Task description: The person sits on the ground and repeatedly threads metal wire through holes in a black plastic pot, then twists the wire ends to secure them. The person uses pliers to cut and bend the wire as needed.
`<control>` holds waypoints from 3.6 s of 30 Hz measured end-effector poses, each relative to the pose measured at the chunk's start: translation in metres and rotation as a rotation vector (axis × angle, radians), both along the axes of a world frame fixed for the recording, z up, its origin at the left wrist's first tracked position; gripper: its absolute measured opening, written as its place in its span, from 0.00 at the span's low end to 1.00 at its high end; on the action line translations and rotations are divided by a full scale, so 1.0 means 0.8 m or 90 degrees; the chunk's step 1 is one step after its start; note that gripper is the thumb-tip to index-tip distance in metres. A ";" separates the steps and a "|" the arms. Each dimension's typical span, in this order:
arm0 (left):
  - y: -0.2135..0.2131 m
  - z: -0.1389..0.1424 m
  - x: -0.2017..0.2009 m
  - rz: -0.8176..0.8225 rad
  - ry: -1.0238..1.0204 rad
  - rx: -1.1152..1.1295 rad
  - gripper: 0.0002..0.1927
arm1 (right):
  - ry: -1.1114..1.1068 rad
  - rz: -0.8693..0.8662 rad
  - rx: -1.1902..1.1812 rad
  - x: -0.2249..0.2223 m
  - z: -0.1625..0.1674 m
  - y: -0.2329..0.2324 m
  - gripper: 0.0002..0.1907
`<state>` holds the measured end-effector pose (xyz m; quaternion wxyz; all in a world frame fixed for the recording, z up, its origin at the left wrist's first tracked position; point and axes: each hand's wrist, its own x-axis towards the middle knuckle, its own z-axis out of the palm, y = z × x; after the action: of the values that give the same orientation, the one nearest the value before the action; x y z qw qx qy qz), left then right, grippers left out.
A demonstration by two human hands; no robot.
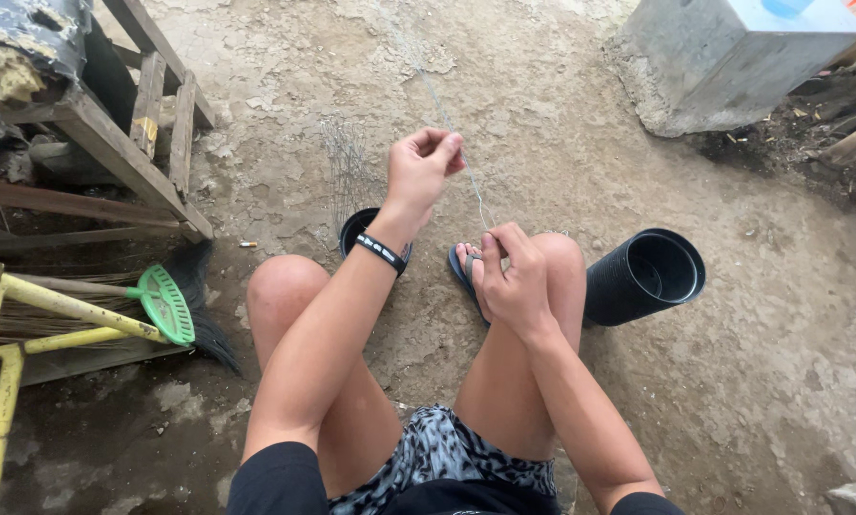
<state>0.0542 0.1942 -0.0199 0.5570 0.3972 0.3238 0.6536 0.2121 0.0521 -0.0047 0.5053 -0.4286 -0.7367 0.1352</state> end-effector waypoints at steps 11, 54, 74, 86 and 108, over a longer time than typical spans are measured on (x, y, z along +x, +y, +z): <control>0.031 0.020 -0.063 0.095 -0.085 0.018 0.04 | -0.018 0.017 -0.091 0.009 0.003 -0.074 0.05; 0.003 0.041 -0.060 0.143 -0.162 -0.016 0.03 | -0.248 -0.053 0.002 -0.007 -0.065 -0.155 0.09; 0.004 0.034 -0.054 0.128 -0.258 -0.026 0.07 | -0.331 -0.053 -0.052 -0.015 -0.084 -0.158 0.22; -0.002 0.038 -0.054 0.102 -0.259 -0.004 0.07 | -0.324 -0.058 -0.059 -0.017 -0.083 -0.159 0.22; -0.009 0.034 -0.053 0.044 -0.329 -0.010 0.04 | -0.305 -0.024 -0.088 -0.017 -0.091 -0.160 0.25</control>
<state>0.0118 0.1868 0.0076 0.6016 0.2018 0.1891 0.7494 0.1985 -0.0763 -0.0778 0.2882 -0.4958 -0.8162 0.0702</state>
